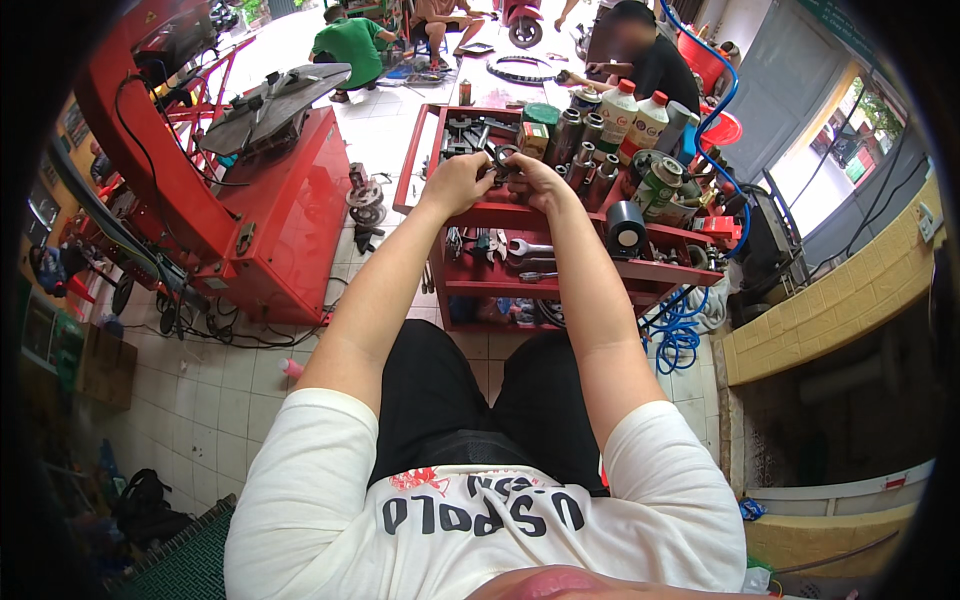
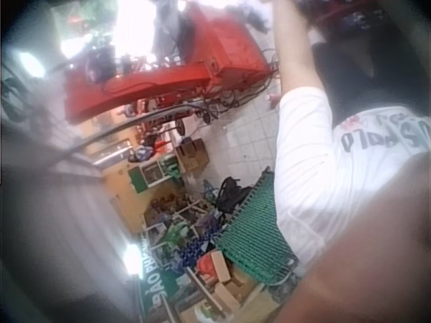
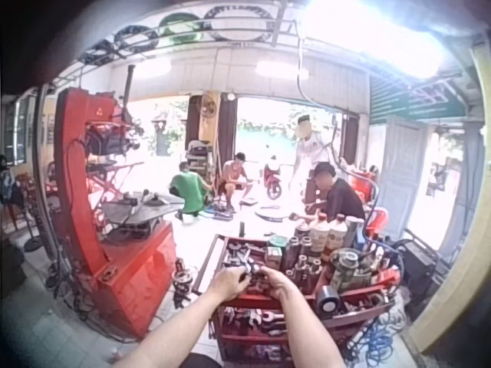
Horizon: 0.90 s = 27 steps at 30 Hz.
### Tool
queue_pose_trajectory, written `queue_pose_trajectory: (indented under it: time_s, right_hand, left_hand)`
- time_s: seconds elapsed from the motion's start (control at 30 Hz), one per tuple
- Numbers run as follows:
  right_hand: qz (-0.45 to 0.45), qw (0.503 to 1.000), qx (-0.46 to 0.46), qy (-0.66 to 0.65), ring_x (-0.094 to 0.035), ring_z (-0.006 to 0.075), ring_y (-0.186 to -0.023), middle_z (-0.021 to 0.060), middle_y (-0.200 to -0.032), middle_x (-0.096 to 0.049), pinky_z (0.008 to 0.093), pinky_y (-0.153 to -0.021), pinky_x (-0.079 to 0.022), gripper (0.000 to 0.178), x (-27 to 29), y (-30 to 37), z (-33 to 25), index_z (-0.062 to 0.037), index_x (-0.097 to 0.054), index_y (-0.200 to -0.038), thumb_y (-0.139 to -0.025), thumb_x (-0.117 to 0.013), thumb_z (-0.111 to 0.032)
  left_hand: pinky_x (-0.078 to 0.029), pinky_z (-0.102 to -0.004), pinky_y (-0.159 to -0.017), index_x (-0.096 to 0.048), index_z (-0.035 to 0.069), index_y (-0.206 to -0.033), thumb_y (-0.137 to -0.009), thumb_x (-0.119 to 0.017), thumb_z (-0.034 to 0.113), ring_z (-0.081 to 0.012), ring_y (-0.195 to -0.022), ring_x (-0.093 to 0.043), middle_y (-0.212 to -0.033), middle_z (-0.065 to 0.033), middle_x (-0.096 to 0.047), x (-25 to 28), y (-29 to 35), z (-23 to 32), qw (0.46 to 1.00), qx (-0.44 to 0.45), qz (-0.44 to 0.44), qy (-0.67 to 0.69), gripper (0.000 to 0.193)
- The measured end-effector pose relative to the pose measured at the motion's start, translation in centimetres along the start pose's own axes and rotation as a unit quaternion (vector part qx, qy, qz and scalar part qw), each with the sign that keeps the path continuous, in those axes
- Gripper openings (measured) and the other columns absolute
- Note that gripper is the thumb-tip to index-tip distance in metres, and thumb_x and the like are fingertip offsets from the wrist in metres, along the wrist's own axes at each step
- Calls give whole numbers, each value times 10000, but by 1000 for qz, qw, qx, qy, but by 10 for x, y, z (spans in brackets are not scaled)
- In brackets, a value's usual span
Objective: The person sits in a workshop and repeatedly picks up small mechanical parts from a red tool cart, inspects them, and places them back. The person handles various small metal components, including gears and cylindrical pieces, without using any tools.
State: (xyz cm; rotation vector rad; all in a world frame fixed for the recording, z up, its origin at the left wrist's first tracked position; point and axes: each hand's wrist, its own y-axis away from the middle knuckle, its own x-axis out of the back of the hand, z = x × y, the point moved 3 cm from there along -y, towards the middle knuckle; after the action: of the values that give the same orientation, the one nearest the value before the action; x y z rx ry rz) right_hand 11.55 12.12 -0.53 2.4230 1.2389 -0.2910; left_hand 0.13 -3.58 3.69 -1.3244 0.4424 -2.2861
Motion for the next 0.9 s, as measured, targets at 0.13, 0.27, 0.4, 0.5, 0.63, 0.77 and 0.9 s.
queue_pose_trajectory:
  time_s: [0.13, 0.27, 0.4, 0.5, 0.63, 0.77, 0.9]
  right_hand:
    - [-17, 1000, -8, 6, -419, 104, -561, -67, -647, -447, 320, -586, -396, 187, 1, -1, 1, -176, -590, -886, -916, -748, -272]
    - [-20, 1000, -12, 10, -432, 104, -568, -62, -664, -473, 319, -593, -413, 175, 3, -1, 0, -166, -613, -909, -918, -754, -270]
    - [-10, 1000, -10, 7, -470, 115, -588, -44, -701, -530, 326, -607, -442, 170, 6, 0, -1, -145, -652, -954, -924, -760, -273]
    - [-12, 1000, -13, 2, -508, 127, -622, -27, -735, -567, 336, -620, -455, 177, 3, 1, 0, -145, -653, -962, -925, -762, -279]
    - [-37, 999, -17, 3, -515, 128, -633, -16, -755, -595, 345, -631, -464, 177, 6, -3, 0, -141, -659, -976, -932, -758, -281]
    - [-33, 999, -13, 14, -510, 122, -633, -18, -760, -602, 343, -633, -462, 167, 6, -1, 1, -139, -662, -968, -936, -752, -276]
    - [-23, 999, -5, 34, -492, 114, -621, -30, -748, -585, 331, -643, -451, 151, -2, 2, 2, -144, -662, -942, -941, -745, -270]
  left_hand:
    - [-549, -476, -774, -726, 55, -1039, -960, -737, 268, -388, -858, -731, -894, -186, -749, -3, 0, -3, 1000, -16, 12, -5, 228]
    - [-559, -468, -779, -730, 54, -1030, -953, -746, 262, -373, -863, -741, -897, -183, -753, -3, 0, -3, 1000, -20, 19, -7, 223]
    - [-572, -461, -791, -748, 54, -1039, -969, -732, 300, -362, -880, -753, -915, -184, -763, -1, 1, 3, 999, -23, 26, 6, 257]
    - [-575, -462, -794, -766, 55, -1040, -991, -697, 359, -365, -888, -754, -915, -187, -766, 1, 1, 5, 1000, 10, 11, -13, 315]
    - [-572, -472, -781, -778, 67, -1032, -1002, -667, 396, -375, -878, -747, -896, -195, -759, -3, -3, -1, 1000, 1, -3, -23, 349]
    - [-570, -479, -767, -779, 63, -1006, -992, -665, 371, -382, -848, -742, -875, -198, -755, -5, -5, -4, 1000, -1, -14, -21, 328]
    - [-571, -473, -754, -769, 44, -972, -963, -688, 339, -379, -820, -742, -858, -195, -754, -5, -1, -7, 999, -31, 20, -32, 306]
